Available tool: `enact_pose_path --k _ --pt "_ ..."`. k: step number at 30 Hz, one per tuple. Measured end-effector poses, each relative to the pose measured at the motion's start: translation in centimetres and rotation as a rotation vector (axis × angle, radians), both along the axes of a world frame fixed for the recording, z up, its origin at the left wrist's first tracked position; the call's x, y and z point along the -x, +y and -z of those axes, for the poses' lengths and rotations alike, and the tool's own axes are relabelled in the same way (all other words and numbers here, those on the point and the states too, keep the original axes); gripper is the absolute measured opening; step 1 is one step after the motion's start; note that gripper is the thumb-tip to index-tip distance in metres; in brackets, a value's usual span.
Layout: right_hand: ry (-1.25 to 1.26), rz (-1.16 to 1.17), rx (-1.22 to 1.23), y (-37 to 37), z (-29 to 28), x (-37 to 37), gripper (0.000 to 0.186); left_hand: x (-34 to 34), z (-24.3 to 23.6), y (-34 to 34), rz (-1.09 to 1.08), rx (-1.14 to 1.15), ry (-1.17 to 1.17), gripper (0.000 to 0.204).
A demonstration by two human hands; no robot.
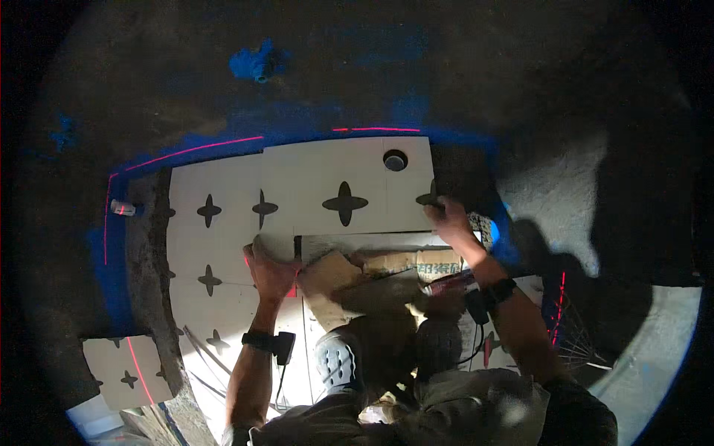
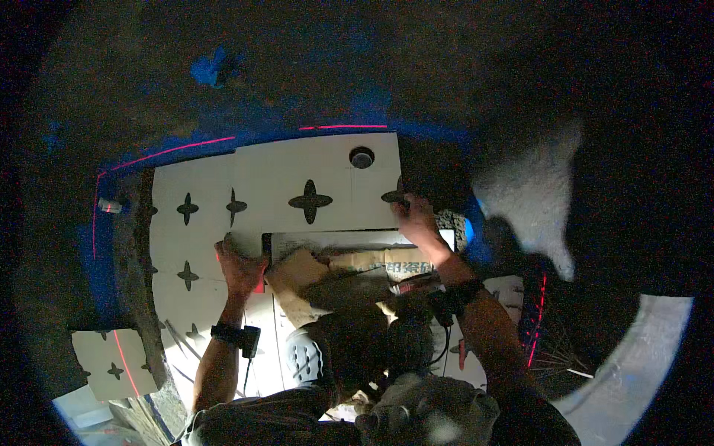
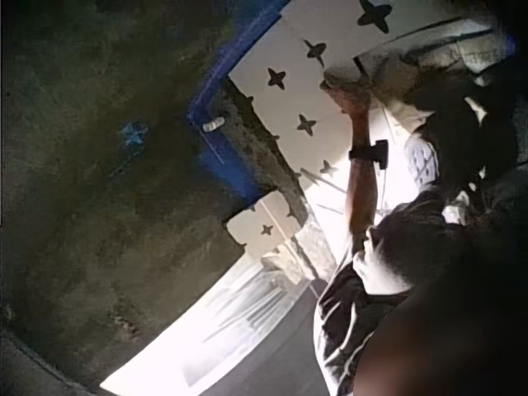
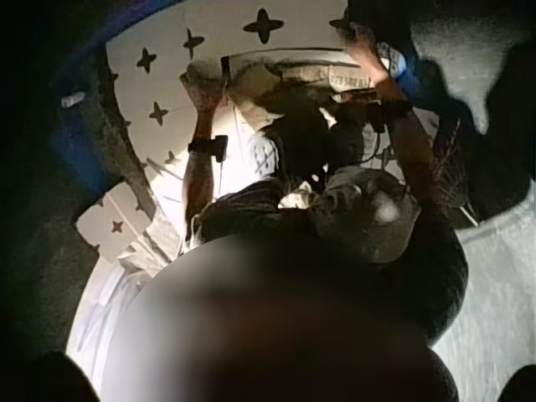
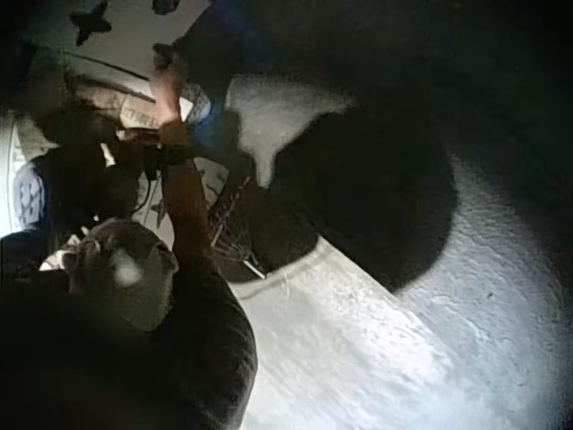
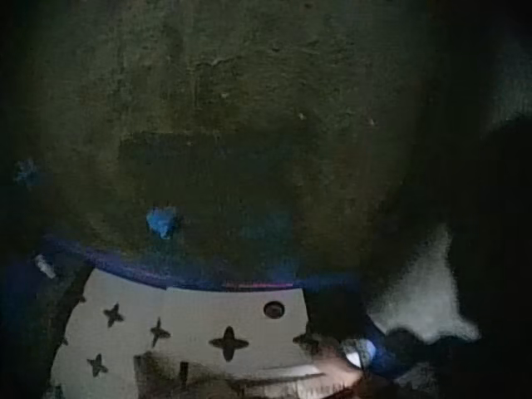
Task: Cut a hole in a floor tile and install it in a renovation area.
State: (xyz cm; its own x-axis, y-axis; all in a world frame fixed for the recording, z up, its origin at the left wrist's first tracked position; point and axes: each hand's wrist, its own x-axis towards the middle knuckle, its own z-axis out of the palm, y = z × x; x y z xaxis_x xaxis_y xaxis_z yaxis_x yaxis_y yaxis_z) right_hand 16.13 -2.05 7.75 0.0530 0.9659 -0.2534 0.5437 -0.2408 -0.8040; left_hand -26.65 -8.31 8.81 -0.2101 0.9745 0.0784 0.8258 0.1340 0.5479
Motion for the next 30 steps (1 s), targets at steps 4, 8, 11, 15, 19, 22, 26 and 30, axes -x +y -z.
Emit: enact_pose_path --k 4,8,11,15,19,22,26,30 --pt "-0.015 0.02 -0.025 -0.1 3.1 -1.6 0.026 -0.8 1.1 0.2 -0.035 -0.003 0.006 0.1" --pt "0.041 0.05 0.035 0.5 1.5 -0.5 0.024 -0.3 2.2 0.9 -0.044 0.072 -0.041 0.105" --pt "0.094 0.094 0.091 0.8 0.9 0.0 0.024 -0.4 3.3 1.3 -0.064 0.051 -0.08 0.105" --pt "-0.03 0.061 0.075 0.9 3.3 -0.6 0.025 0.3 4.6 1.0 -0.045 -0.039 -0.128 0.097" --pt "-0.132 0.045 0.021 0.9 6.6 -2.6 0.029 -1.0 4.3 1.7 0.041 -0.076 -0.087 0.092" --pt "-0.139 -0.006 -0.08 1.1 6.1 -1.3 0.033 -0.3 5.0 1.1 -0.023 -0.026 -0.117 0.093" --pt "-0.203 -0.064 -0.071 1.7 3.8 0.0 0.036 0.6 4.8 0.7 -0.022 -0.082 -0.088 0.092" --pt "-0.175 -0.034 0.009 1.7 4.7 -0.8 0.032 0.3 4.8 0.9 -0.029 -0.049 -0.135 0.093"
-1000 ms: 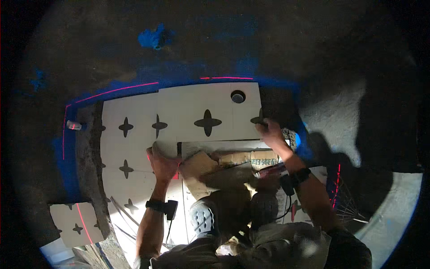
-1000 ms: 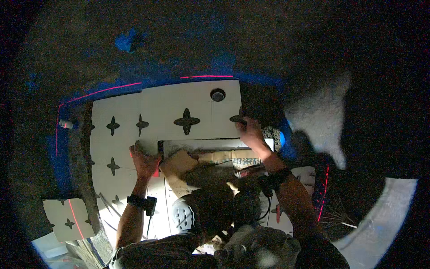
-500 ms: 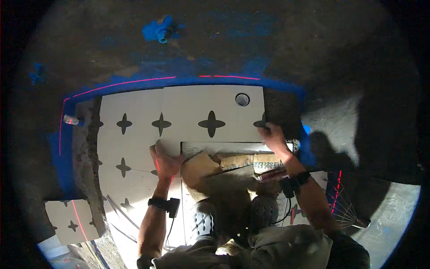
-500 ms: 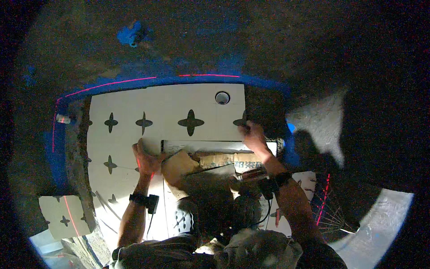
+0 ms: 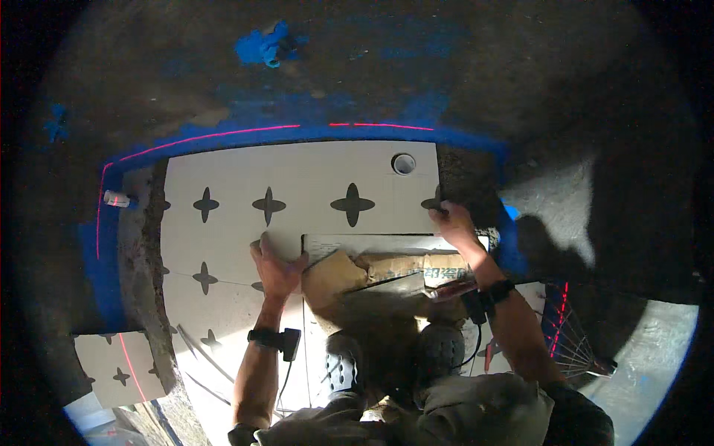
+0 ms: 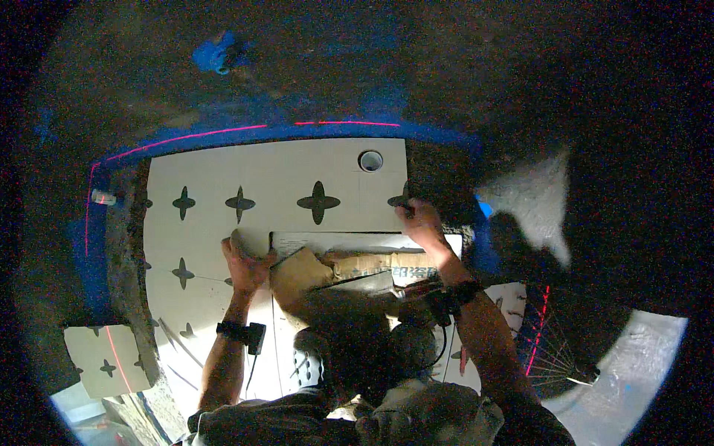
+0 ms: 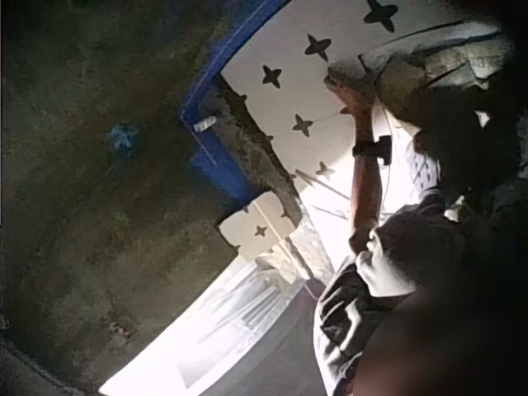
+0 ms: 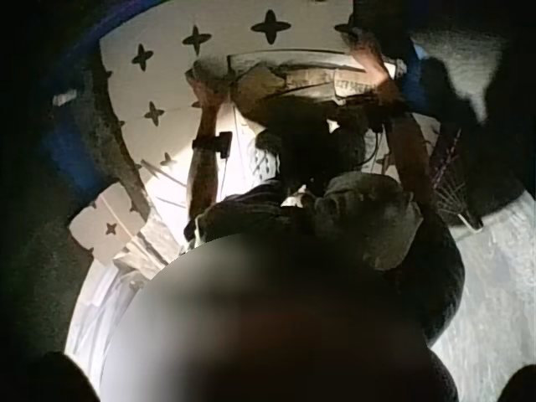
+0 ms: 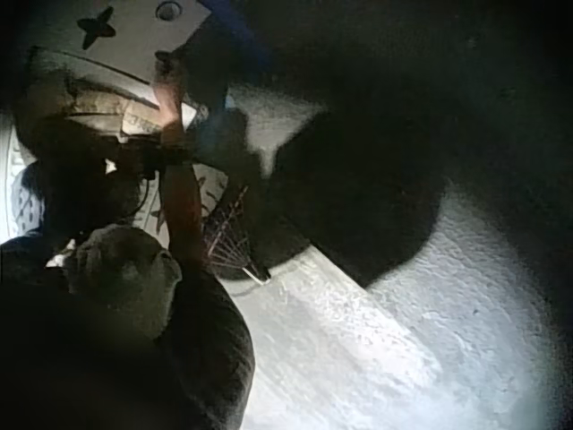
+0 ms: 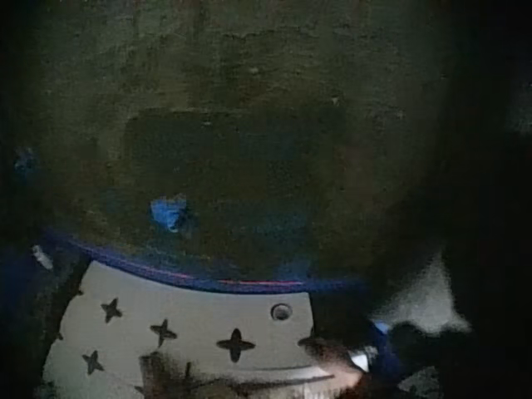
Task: Cut a hole in a floor tile and install it in a renovation area.
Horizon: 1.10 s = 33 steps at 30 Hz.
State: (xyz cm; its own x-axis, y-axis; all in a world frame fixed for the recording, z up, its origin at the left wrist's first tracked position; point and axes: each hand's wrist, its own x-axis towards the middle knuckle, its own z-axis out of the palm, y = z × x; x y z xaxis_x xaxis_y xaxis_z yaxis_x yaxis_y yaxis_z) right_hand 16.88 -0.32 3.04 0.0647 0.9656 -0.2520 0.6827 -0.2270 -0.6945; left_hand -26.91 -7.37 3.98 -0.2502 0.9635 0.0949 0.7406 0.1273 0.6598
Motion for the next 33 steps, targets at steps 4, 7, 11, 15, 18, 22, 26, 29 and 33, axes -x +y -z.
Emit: enact_pose_path --k 4,7,11,15,18,22,26,29,33 --pt "-0.079 -0.038 -0.013 -0.2 -1.3 0.4 0.029 0.9 0.4 0.0 0.125 -0.105 0.173 0.097" --pt "-0.077 -0.02 0.009 -0.3 -1.6 -0.2 0.028 0.0 0.6 0.4 0.092 -0.087 0.141 0.098" --pt "-0.099 -0.023 -0.03 0.3 -1.1 -0.9 0.03 -0.1 1.2 0.1 0.107 -0.152 0.174 0.099" --pt "-0.145 -0.024 0.027 0.2 -1.6 0.4 0.035 0.2 0.9 -0.6 0.075 0.008 0.141 0.101" --pt "-0.023 -0.047 -0.054 -0.3 1.1 0.4 0.037 1.4 1.6 -0.8 0.075 -0.053 0.176 0.097" --pt "-0.201 0.013 -0.028 -1.4 4.5 -5.5 0.046 -1.0 -1.0 -0.3 0.059 -0.075 0.093 0.091" --pt "-0.076 -0.13 0.029 -1.2 2.1 -0.7 0.03 2.1 -0.3 -2.4 -0.002 0.034 0.183 0.101" --pt "0.221 -0.009 0.072 -2.5 1.0 0.6 0.027 1.6 -0.4 -3.6 -0.071 0.078 0.281 0.102" --pt "0.14 0.049 0.092 -3.5 2.2 -1.8 0.022 0.7 -1.0 -3.9 0.001 0.135 0.142 0.104"
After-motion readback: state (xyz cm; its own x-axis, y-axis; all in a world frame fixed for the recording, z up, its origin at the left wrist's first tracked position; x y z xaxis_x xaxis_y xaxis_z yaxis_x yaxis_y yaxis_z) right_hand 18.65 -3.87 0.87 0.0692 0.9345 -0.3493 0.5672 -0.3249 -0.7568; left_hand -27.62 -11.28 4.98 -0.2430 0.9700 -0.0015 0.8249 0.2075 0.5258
